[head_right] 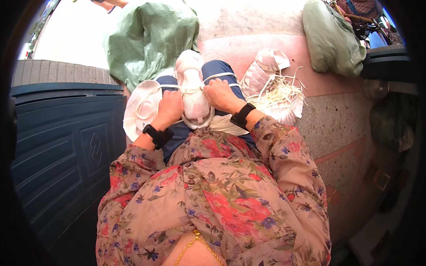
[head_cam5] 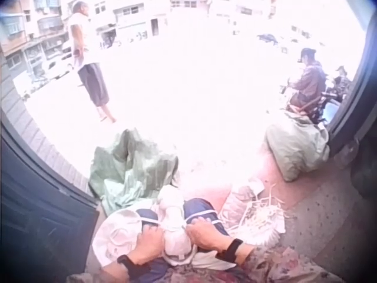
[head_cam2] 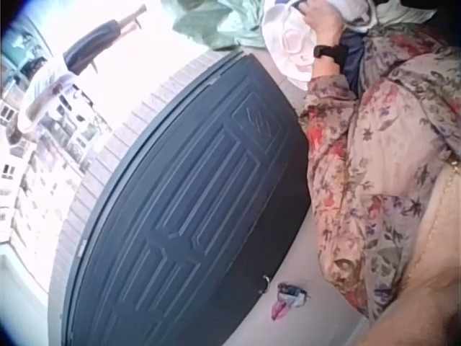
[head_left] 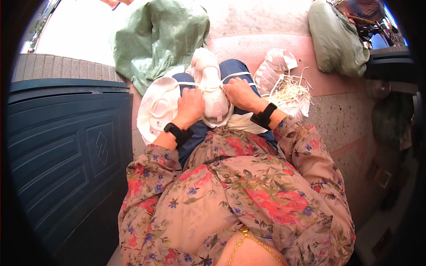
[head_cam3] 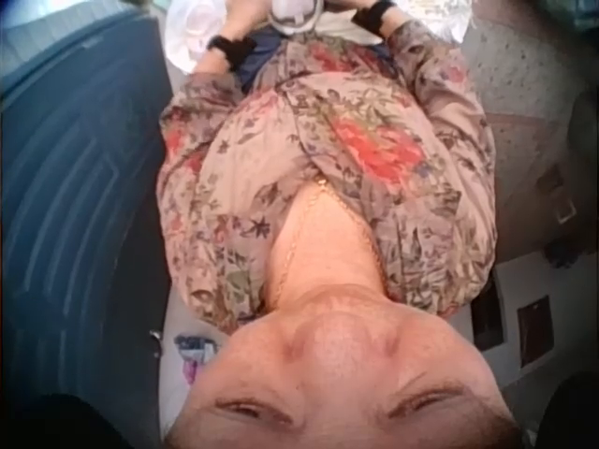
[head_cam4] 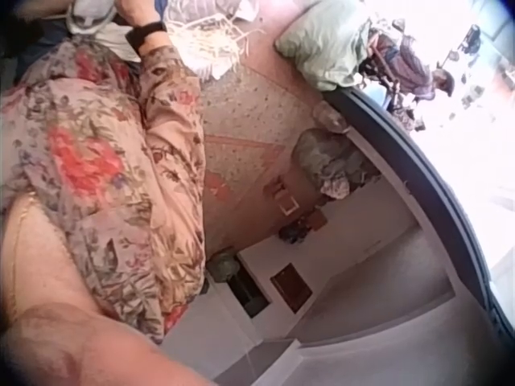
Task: The recorder is lacing a white sneaker while seated.
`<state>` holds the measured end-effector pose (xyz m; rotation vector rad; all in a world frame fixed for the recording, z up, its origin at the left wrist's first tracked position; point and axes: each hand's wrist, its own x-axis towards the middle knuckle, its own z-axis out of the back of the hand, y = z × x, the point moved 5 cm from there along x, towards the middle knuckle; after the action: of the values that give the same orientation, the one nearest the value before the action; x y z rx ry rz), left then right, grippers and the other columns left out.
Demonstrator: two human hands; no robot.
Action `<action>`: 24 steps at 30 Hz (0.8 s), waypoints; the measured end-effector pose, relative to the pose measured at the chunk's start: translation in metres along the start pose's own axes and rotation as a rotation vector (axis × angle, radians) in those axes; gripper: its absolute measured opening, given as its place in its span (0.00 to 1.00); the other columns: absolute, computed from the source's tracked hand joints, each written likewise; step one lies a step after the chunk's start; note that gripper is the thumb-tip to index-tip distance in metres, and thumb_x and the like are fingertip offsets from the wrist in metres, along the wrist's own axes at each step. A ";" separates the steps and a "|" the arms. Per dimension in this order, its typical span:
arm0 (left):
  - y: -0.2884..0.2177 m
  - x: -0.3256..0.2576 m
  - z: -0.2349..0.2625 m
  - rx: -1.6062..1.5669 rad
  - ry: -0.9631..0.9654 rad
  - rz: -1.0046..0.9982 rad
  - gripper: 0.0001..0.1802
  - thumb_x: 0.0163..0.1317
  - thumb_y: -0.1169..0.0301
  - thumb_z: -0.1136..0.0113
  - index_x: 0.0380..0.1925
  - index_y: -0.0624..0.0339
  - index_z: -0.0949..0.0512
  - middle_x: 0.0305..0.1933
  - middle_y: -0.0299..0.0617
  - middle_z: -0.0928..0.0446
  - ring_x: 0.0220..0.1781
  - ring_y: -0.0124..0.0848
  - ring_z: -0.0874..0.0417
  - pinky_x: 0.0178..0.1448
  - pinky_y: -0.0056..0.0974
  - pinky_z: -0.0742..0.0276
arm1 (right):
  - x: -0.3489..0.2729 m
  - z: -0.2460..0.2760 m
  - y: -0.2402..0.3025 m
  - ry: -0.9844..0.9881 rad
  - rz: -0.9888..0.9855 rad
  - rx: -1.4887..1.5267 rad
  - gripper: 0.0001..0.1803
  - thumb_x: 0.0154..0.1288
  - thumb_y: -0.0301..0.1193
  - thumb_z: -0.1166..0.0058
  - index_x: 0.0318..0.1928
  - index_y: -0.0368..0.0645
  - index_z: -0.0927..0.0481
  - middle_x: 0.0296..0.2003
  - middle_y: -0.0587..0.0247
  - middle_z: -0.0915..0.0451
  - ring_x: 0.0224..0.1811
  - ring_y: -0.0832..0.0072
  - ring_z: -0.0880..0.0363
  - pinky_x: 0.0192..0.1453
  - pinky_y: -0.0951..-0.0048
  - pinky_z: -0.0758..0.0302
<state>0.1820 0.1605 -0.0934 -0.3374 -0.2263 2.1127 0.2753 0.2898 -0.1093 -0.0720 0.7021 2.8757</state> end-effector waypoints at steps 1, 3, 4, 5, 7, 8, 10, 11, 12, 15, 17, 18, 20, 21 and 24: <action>0.005 0.001 -0.001 0.000 0.001 0.001 0.08 0.52 0.73 0.54 0.29 0.63 0.26 0.34 0.46 0.25 0.42 0.44 0.28 0.40 0.49 0.29 | 0.000 0.001 0.000 -0.032 0.005 0.047 0.07 0.56 0.29 0.55 0.31 0.41 0.24 0.30 0.56 0.26 0.38 0.58 0.29 0.41 0.58 0.33; 0.009 0.001 -0.002 -0.100 -0.038 -0.113 0.08 0.52 0.74 0.54 0.29 0.63 0.26 0.34 0.46 0.24 0.40 0.44 0.28 0.41 0.47 0.29 | -0.002 0.002 0.001 -0.090 0.015 0.094 0.07 0.56 0.29 0.54 0.32 0.41 0.24 0.29 0.56 0.26 0.37 0.58 0.28 0.41 0.60 0.33; 0.009 0.001 -0.003 -0.100 -0.036 -0.113 0.08 0.52 0.74 0.54 0.29 0.63 0.26 0.34 0.46 0.24 0.40 0.44 0.28 0.41 0.47 0.29 | -0.003 0.004 0.002 -0.149 0.022 0.139 0.07 0.56 0.28 0.54 0.33 0.40 0.24 0.29 0.55 0.26 0.36 0.58 0.28 0.40 0.61 0.33; 0.007 0.000 0.000 -0.151 -0.108 -0.148 0.08 0.52 0.73 0.53 0.29 0.63 0.25 0.33 0.46 0.24 0.40 0.44 0.27 0.41 0.46 0.28 | -0.004 0.003 0.002 -0.149 0.022 0.141 0.07 0.56 0.28 0.54 0.33 0.40 0.24 0.29 0.55 0.26 0.36 0.58 0.28 0.40 0.61 0.33; 0.002 -0.001 0.006 -0.203 -0.180 -0.184 0.07 0.53 0.72 0.52 0.29 0.63 0.25 0.33 0.45 0.24 0.40 0.44 0.27 0.41 0.46 0.28 | -0.007 0.010 0.003 -0.339 0.026 0.289 0.06 0.54 0.26 0.54 0.31 0.41 0.23 0.26 0.57 0.26 0.34 0.61 0.28 0.38 0.63 0.31; -0.001 -0.003 0.008 -0.189 -0.188 -0.159 0.07 0.53 0.72 0.51 0.28 0.62 0.25 0.32 0.45 0.24 0.40 0.44 0.27 0.41 0.45 0.28 | -0.009 0.010 0.004 -0.340 0.023 0.288 0.06 0.54 0.26 0.54 0.31 0.41 0.23 0.26 0.57 0.26 0.34 0.61 0.28 0.38 0.63 0.31; -0.006 0.002 0.021 -0.173 -0.197 -0.139 0.06 0.54 0.71 0.50 0.27 0.62 0.25 0.32 0.45 0.24 0.40 0.43 0.27 0.40 0.45 0.28 | -0.011 0.013 0.005 -0.362 0.017 0.276 0.05 0.52 0.25 0.52 0.30 0.42 0.24 0.25 0.60 0.25 0.34 0.63 0.27 0.37 0.65 0.31; -0.008 0.008 0.030 -0.107 -0.179 -0.127 0.07 0.55 0.71 0.50 0.26 0.61 0.25 0.32 0.46 0.24 0.40 0.43 0.27 0.41 0.45 0.29 | -0.011 0.013 0.004 -0.365 0.010 0.274 0.05 0.52 0.25 0.52 0.30 0.42 0.24 0.25 0.60 0.25 0.34 0.63 0.27 0.37 0.65 0.31; -0.011 0.018 0.038 -0.041 -0.162 -0.118 0.07 0.55 0.70 0.50 0.26 0.61 0.24 0.32 0.46 0.24 0.40 0.43 0.27 0.41 0.45 0.29 | -0.010 0.013 0.006 -0.349 0.077 0.171 0.05 0.50 0.25 0.52 0.29 0.43 0.24 0.25 0.61 0.25 0.34 0.64 0.27 0.37 0.66 0.31; -0.008 0.061 0.037 -0.218 -0.148 -0.172 0.08 0.54 0.71 0.48 0.28 0.63 0.23 0.31 0.50 0.23 0.31 0.46 0.24 0.38 0.45 0.28 | -0.005 0.012 0.022 -0.297 0.183 -0.047 0.05 0.48 0.27 0.51 0.29 0.43 0.25 0.25 0.63 0.25 0.34 0.66 0.27 0.37 0.68 0.32; -0.015 0.084 0.029 -0.360 -0.079 -0.247 0.08 0.53 0.72 0.48 0.29 0.64 0.23 0.30 0.51 0.23 0.27 0.47 0.23 0.36 0.44 0.27 | -0.002 0.008 0.030 -0.228 0.201 -0.245 0.05 0.47 0.29 0.52 0.26 0.43 0.24 0.27 0.64 0.25 0.35 0.70 0.28 0.37 0.70 0.33; -0.019 0.093 0.019 -0.453 0.083 -0.159 0.08 0.53 0.73 0.49 0.31 0.66 0.23 0.28 0.51 0.23 0.23 0.44 0.23 0.32 0.43 0.27 | 0.000 0.008 0.031 -0.229 0.194 -0.247 0.05 0.47 0.29 0.52 0.26 0.43 0.24 0.27 0.64 0.25 0.35 0.70 0.28 0.37 0.70 0.33; -0.025 0.104 0.008 -0.540 0.252 -0.077 0.09 0.53 0.75 0.49 0.34 0.67 0.24 0.26 0.51 0.23 0.19 0.41 0.23 0.27 0.42 0.27 | 0.004 0.008 0.036 -0.151 0.208 -0.440 0.05 0.47 0.30 0.52 0.24 0.45 0.23 0.30 0.63 0.25 0.38 0.71 0.30 0.37 0.71 0.35; -0.024 0.108 0.004 -0.647 0.298 0.044 0.11 0.54 0.76 0.50 0.37 0.67 0.25 0.26 0.49 0.23 0.18 0.36 0.24 0.23 0.39 0.29 | 0.004 0.013 0.036 -0.172 0.208 -0.438 0.05 0.46 0.31 0.51 0.22 0.47 0.23 0.32 0.64 0.27 0.40 0.72 0.31 0.37 0.72 0.37; -0.028 0.117 -0.002 -0.814 0.426 0.202 0.15 0.55 0.76 0.50 0.44 0.66 0.27 0.24 0.43 0.25 0.14 0.26 0.28 0.15 0.31 0.36 | -0.004 0.023 0.029 -0.285 0.386 -0.375 0.05 0.46 0.31 0.51 0.22 0.47 0.23 0.30 0.66 0.28 0.39 0.72 0.32 0.38 0.72 0.37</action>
<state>0.1450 0.2749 -0.1053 -1.3133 -0.8217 1.9914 0.2735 0.2741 -0.0756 0.4634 0.1263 3.2450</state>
